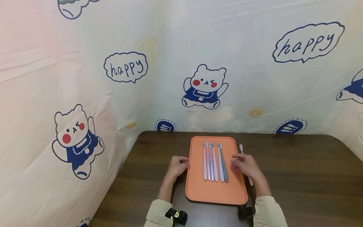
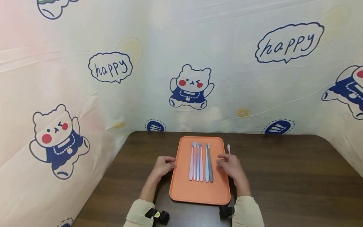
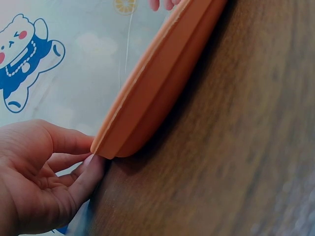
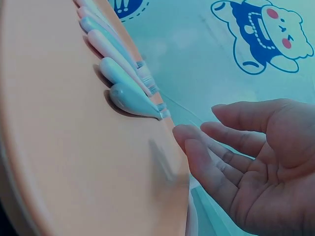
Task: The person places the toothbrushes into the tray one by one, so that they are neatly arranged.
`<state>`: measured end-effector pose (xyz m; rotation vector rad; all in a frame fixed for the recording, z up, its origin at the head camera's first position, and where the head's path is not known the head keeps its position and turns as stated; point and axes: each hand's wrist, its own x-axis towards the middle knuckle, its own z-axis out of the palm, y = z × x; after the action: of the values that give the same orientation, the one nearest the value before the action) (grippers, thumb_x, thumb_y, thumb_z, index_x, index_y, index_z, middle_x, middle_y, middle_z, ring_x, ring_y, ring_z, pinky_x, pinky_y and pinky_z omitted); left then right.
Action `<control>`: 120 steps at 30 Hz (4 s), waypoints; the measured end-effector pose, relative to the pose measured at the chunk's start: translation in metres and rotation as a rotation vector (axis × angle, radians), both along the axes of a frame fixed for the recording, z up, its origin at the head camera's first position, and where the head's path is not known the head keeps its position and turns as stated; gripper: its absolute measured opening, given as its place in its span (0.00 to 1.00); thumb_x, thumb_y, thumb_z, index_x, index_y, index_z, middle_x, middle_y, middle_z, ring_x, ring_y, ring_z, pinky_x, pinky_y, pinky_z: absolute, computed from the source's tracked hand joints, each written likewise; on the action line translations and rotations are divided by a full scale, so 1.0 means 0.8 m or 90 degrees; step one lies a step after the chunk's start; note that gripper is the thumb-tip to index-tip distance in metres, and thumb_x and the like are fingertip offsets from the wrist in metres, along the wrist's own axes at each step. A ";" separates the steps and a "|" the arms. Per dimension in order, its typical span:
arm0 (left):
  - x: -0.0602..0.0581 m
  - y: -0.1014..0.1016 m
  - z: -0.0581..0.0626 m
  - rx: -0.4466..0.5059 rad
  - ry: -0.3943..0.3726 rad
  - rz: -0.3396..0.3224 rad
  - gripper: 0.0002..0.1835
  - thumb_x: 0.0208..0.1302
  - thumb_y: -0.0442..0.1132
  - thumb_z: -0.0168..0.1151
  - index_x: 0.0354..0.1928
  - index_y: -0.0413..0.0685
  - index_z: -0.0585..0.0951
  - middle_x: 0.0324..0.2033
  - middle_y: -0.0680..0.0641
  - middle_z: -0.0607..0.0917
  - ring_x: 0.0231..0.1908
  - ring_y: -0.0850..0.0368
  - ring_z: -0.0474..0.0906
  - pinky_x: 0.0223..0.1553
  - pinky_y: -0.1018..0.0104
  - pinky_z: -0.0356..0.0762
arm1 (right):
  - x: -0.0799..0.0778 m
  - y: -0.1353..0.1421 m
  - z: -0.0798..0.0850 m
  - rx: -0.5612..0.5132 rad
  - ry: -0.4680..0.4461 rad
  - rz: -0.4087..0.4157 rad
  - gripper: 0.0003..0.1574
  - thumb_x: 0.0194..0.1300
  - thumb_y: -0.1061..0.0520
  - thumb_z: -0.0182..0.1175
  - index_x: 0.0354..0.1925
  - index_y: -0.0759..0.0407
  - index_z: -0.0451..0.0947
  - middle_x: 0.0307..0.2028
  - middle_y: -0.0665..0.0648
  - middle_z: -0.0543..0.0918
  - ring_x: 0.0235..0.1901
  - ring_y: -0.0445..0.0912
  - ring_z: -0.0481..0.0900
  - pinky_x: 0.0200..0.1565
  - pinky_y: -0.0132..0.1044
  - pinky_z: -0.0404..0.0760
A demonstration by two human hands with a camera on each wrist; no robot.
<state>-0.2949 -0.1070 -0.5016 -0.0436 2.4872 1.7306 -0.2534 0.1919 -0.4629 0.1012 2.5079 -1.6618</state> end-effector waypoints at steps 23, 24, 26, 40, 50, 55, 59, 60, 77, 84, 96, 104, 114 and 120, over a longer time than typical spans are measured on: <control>0.002 0.000 0.003 0.000 0.003 -0.002 0.14 0.59 0.26 0.61 0.47 0.29 0.85 0.41 0.35 0.88 0.34 0.57 0.84 0.37 0.64 0.85 | 0.006 0.020 0.002 -0.020 0.002 -0.034 0.29 0.75 0.57 0.55 0.67 0.73 0.70 0.51 0.71 0.85 0.39 0.45 0.88 0.43 0.38 0.88; 0.002 0.000 0.003 0.000 0.005 -0.003 0.14 0.59 0.26 0.62 0.47 0.28 0.85 0.41 0.34 0.88 0.35 0.57 0.84 0.37 0.64 0.85 | 0.006 0.021 0.002 -0.019 0.003 -0.038 0.28 0.75 0.57 0.55 0.67 0.73 0.70 0.50 0.71 0.85 0.39 0.45 0.88 0.41 0.37 0.88; 0.003 0.000 0.003 0.001 0.005 -0.005 0.14 0.59 0.25 0.62 0.48 0.28 0.85 0.41 0.34 0.88 0.35 0.56 0.84 0.38 0.62 0.86 | 0.007 0.023 0.002 -0.013 0.005 -0.044 0.28 0.75 0.57 0.55 0.66 0.72 0.70 0.49 0.70 0.86 0.38 0.44 0.88 0.40 0.36 0.87; 0.002 0.000 0.004 0.005 -0.001 -0.008 0.14 0.61 0.26 0.61 0.48 0.28 0.85 0.40 0.34 0.88 0.35 0.57 0.85 0.38 0.64 0.85 | 0.010 0.053 -0.002 -0.001 0.013 -0.069 0.28 0.76 0.58 0.53 0.67 0.73 0.69 0.48 0.69 0.86 0.37 0.42 0.86 0.41 0.36 0.86; 0.001 0.000 0.002 0.000 0.005 -0.005 0.14 0.61 0.26 0.61 0.48 0.28 0.85 0.40 0.35 0.88 0.35 0.56 0.84 0.38 0.64 0.85 | 0.012 0.075 -0.012 -0.008 0.035 -0.100 0.28 0.74 0.61 0.54 0.65 0.78 0.68 0.38 0.55 0.90 0.28 0.33 0.82 0.33 0.30 0.81; 0.001 0.001 0.002 0.001 0.000 -0.001 0.14 0.61 0.26 0.61 0.48 0.29 0.85 0.40 0.35 0.88 0.34 0.58 0.83 0.37 0.65 0.85 | 0.011 0.081 -0.015 -0.004 0.013 -0.105 0.28 0.75 0.60 0.54 0.66 0.77 0.67 0.38 0.53 0.89 0.29 0.33 0.82 0.33 0.30 0.81; 0.002 0.000 0.003 0.003 0.002 -0.002 0.14 0.60 0.26 0.61 0.48 0.28 0.85 0.41 0.35 0.87 0.34 0.58 0.83 0.38 0.64 0.85 | 0.011 0.082 -0.015 0.001 0.000 -0.106 0.29 0.76 0.59 0.53 0.66 0.77 0.67 0.39 0.56 0.89 0.30 0.34 0.82 0.34 0.31 0.81; 0.002 0.000 0.003 0.004 0.001 -0.002 0.14 0.60 0.26 0.61 0.48 0.28 0.85 0.41 0.35 0.87 0.34 0.58 0.83 0.38 0.64 0.85 | 0.012 0.082 -0.015 0.000 -0.002 -0.106 0.28 0.76 0.59 0.53 0.66 0.77 0.68 0.40 0.56 0.89 0.30 0.34 0.82 0.34 0.31 0.81; 0.001 0.000 0.004 -0.002 0.005 -0.006 0.15 0.60 0.25 0.62 0.48 0.28 0.84 0.42 0.34 0.87 0.36 0.56 0.84 0.39 0.62 0.86 | 0.010 0.078 -0.019 0.085 -0.039 -0.075 0.29 0.70 0.57 0.59 0.62 0.77 0.72 0.40 0.64 0.88 0.34 0.40 0.82 0.35 0.32 0.82; 0.001 0.000 0.003 0.007 0.002 -0.010 0.15 0.60 0.25 0.60 0.49 0.27 0.84 0.42 0.33 0.87 0.35 0.56 0.84 0.38 0.62 0.86 | 0.010 0.072 -0.016 0.113 -0.022 -0.063 0.29 0.66 0.58 0.63 0.58 0.80 0.74 0.36 0.64 0.89 0.32 0.40 0.82 0.37 0.36 0.85; 0.001 0.001 0.003 -0.003 -0.007 -0.005 0.15 0.61 0.26 0.60 0.49 0.28 0.84 0.42 0.34 0.88 0.35 0.56 0.84 0.38 0.62 0.86 | 0.005 0.063 -0.020 0.172 -0.039 -0.073 0.31 0.60 0.56 0.68 0.56 0.76 0.78 0.38 0.65 0.88 0.31 0.42 0.82 0.34 0.34 0.83; 0.003 0.001 0.005 0.007 -0.007 -0.007 0.15 0.61 0.26 0.60 0.50 0.28 0.84 0.42 0.33 0.87 0.36 0.55 0.84 0.39 0.61 0.86 | 0.005 0.058 -0.019 0.203 -0.051 -0.099 0.29 0.57 0.55 0.70 0.52 0.73 0.81 0.41 0.67 0.88 0.36 0.48 0.83 0.35 0.37 0.81; 0.003 0.000 0.004 -0.002 -0.008 -0.007 0.15 0.62 0.26 0.60 0.50 0.28 0.84 0.42 0.34 0.87 0.36 0.56 0.84 0.38 0.63 0.85 | 0.005 0.059 -0.020 0.223 -0.053 -0.099 0.24 0.56 0.51 0.70 0.45 0.69 0.86 0.40 0.66 0.88 0.40 0.53 0.82 0.36 0.39 0.80; 0.001 0.001 0.004 -0.002 -0.006 -0.009 0.16 0.62 0.26 0.59 0.51 0.28 0.84 0.41 0.36 0.87 0.35 0.57 0.84 0.38 0.63 0.85 | 0.005 0.060 -0.019 0.204 -0.065 -0.099 0.25 0.55 0.51 0.68 0.45 0.70 0.86 0.29 0.56 0.87 0.33 0.47 0.80 0.32 0.34 0.76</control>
<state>-0.2939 -0.1065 -0.4984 -0.0340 2.4770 1.7181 -0.2493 0.2401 -0.4779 0.4120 2.7233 -1.2482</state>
